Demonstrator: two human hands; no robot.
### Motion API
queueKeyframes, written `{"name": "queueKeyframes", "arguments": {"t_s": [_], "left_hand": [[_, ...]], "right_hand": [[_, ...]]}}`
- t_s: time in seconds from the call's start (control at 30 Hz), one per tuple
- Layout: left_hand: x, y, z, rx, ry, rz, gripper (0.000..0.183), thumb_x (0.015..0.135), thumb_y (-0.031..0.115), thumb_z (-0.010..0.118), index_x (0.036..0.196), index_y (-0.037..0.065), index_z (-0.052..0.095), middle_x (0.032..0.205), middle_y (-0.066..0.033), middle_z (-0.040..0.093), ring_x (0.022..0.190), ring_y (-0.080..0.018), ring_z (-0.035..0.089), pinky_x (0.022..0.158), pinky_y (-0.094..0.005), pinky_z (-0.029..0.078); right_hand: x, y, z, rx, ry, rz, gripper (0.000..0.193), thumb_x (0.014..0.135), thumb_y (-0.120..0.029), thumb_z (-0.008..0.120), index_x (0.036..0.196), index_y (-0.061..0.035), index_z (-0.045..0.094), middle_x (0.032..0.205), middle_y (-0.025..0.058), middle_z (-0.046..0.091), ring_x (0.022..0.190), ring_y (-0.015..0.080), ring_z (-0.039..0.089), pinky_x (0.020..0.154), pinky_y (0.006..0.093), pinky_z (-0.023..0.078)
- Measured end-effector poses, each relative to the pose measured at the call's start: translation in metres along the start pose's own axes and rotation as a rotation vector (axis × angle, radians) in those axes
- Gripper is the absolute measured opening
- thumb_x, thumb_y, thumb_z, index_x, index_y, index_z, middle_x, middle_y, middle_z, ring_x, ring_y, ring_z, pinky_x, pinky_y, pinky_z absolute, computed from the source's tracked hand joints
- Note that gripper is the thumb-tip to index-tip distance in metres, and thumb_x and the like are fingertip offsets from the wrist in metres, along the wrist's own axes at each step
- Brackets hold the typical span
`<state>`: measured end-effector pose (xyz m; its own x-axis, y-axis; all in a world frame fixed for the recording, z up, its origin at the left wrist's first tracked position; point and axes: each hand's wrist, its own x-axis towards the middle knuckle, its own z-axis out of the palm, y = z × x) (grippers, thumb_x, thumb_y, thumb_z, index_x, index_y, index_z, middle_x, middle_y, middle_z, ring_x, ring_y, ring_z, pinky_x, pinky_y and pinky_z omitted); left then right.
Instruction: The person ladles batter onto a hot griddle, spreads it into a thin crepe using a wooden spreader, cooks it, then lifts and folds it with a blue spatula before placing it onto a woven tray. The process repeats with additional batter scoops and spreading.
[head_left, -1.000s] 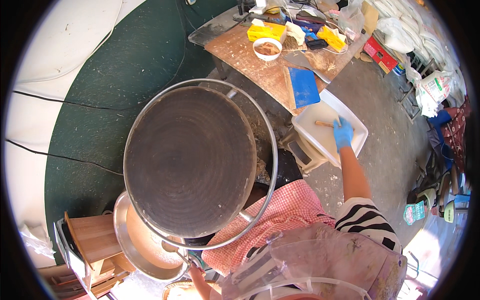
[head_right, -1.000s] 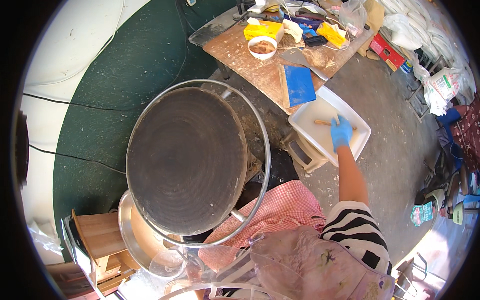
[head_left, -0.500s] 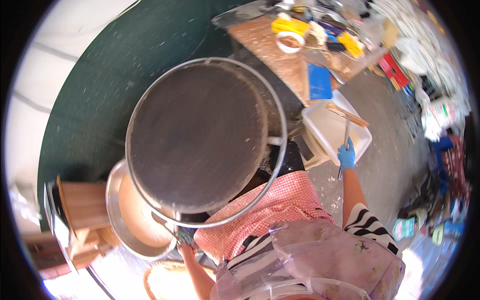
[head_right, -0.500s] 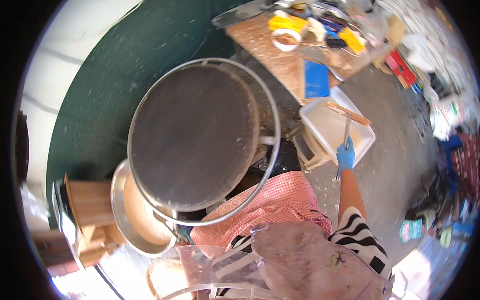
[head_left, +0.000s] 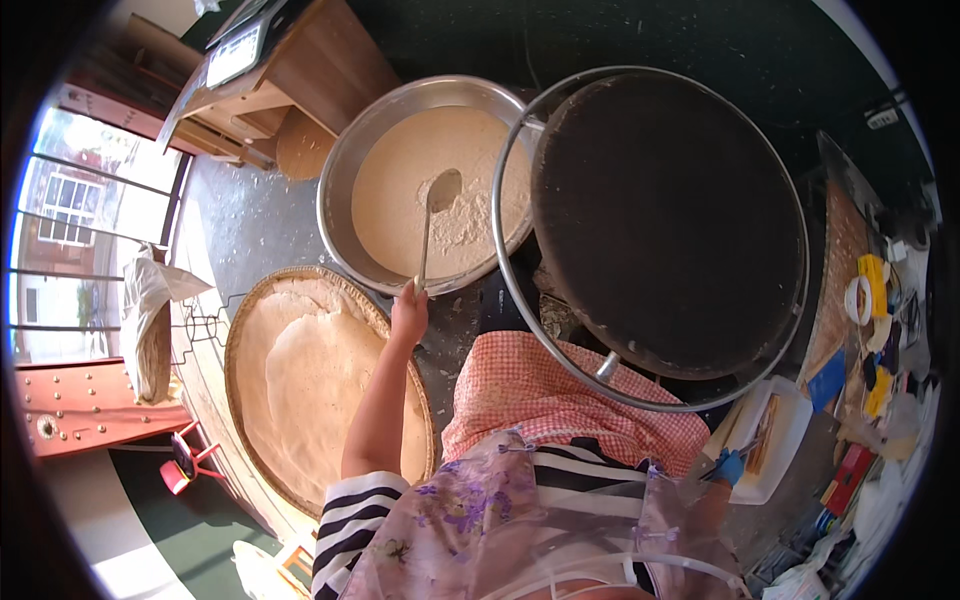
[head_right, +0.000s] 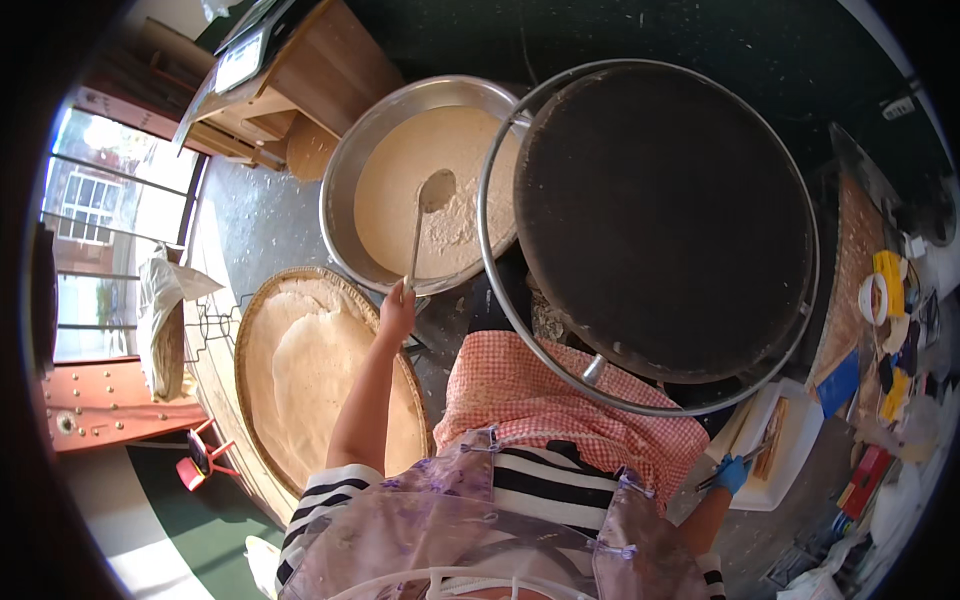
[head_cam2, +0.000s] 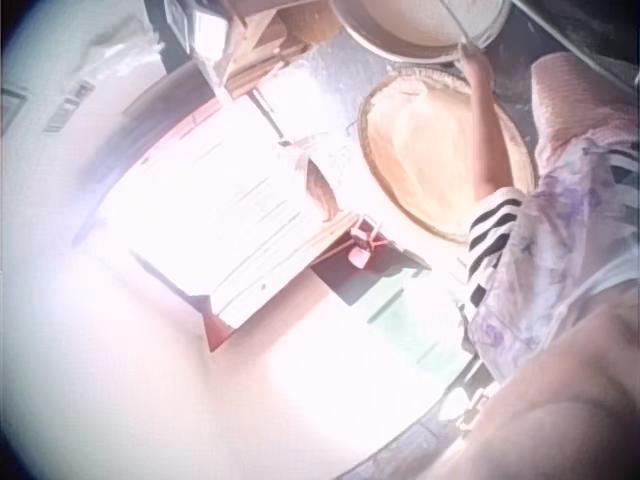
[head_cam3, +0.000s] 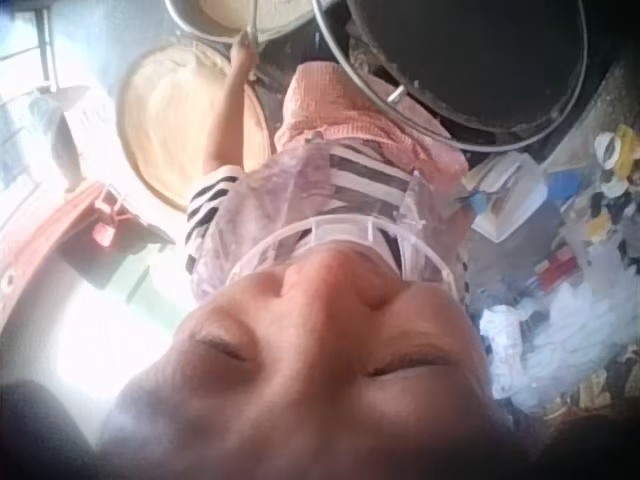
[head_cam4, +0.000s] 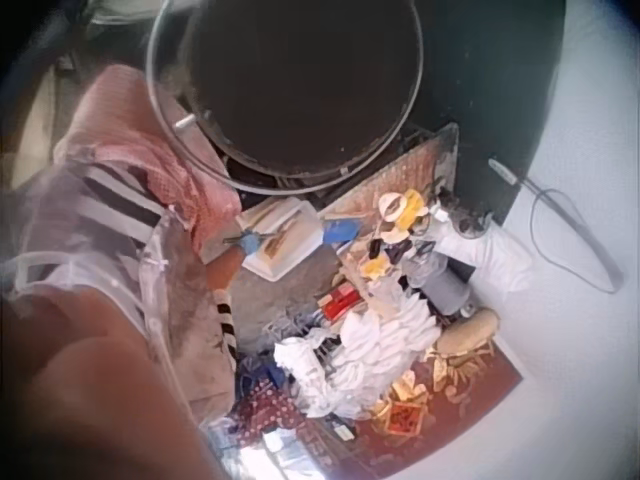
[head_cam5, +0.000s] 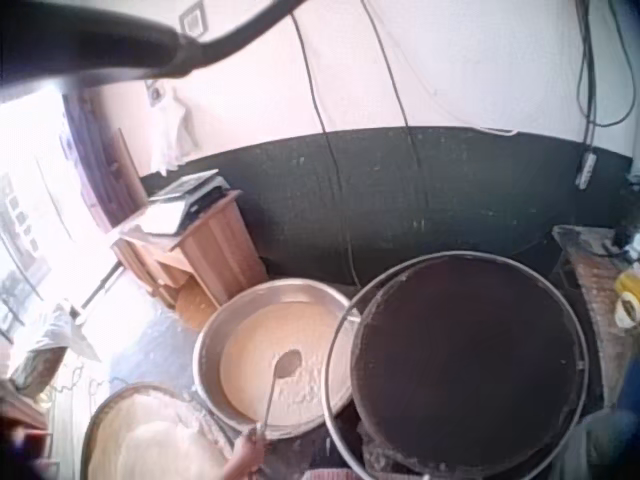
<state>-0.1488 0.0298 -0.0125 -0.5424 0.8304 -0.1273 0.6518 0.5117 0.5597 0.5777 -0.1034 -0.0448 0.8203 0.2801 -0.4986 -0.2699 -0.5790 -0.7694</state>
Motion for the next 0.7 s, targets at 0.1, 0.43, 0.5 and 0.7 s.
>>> {"name": "queueKeyframes", "arguments": {"t_s": [0.1, 0.43, 0.5, 0.7], "left_hand": [[0.037, -0.007, 0.002, 0.008, 0.058, -0.07, 0.035, 0.084, 0.025, 0.05, 0.107, -0.002, 0.053, 0.092, -0.0275, 0.059, 0.091, -0.0424, 0.055, 0.078, -0.0456, 0.044], [0.029, 0.018, -0.028, -0.564, -0.563, -0.458, 0.02, 0.089, 0.021, 0.048, 0.083, 0.003, 0.054, 0.052, -0.0001, 0.044, 0.034, -0.0115, 0.042, 0.031, -0.0269, 0.034], [0.035, 0.012, -0.033, -0.573, -0.466, -0.279, 0.021, 0.089, 0.02, 0.047, 0.085, 0.002, 0.056, 0.053, 0.0, 0.044, 0.036, -0.0116, 0.042, 0.033, -0.0269, 0.034], [0.049, 0.043, 0.039, -0.198, -0.322, -0.318, 0.024, 0.081, 0.02, 0.054, 0.078, -0.004, 0.054, 0.065, -0.0223, 0.057, 0.055, -0.031, 0.059, 0.059, -0.0413, 0.047]], "right_hand": [[0.004, 0.001, -0.004, -0.176, 0.037, -0.013, 0.047, 0.087, -0.013, 0.041, 0.133, -0.0036, 0.033, 0.057, 0.0061, 0.047, 0.041, 0.0121, 0.036, 0.039, 0.0263, 0.029], [-0.014, -0.01, 0.018, -0.242, 0.156, -0.002, 0.045, 0.087, -0.013, 0.043, 0.13, -0.0023, 0.035, 0.059, 0.0079, 0.049, 0.043, 0.0146, 0.04, 0.041, 0.0291, 0.032], [-0.015, -0.011, 0.019, -0.262, 0.163, 0.005, 0.045, 0.087, -0.013, 0.043, 0.13, -0.0023, 0.035, 0.059, 0.0082, 0.049, 0.043, 0.015, 0.04, 0.041, 0.0295, 0.033], [-0.006, -0.008, 0.008, -0.357, 0.189, 0.023, 0.044, 0.087, -0.013, 0.044, 0.129, -0.0022, 0.036, 0.06, 0.0091, 0.05, 0.044, 0.0163, 0.042, 0.042, 0.0306, 0.034]]}}
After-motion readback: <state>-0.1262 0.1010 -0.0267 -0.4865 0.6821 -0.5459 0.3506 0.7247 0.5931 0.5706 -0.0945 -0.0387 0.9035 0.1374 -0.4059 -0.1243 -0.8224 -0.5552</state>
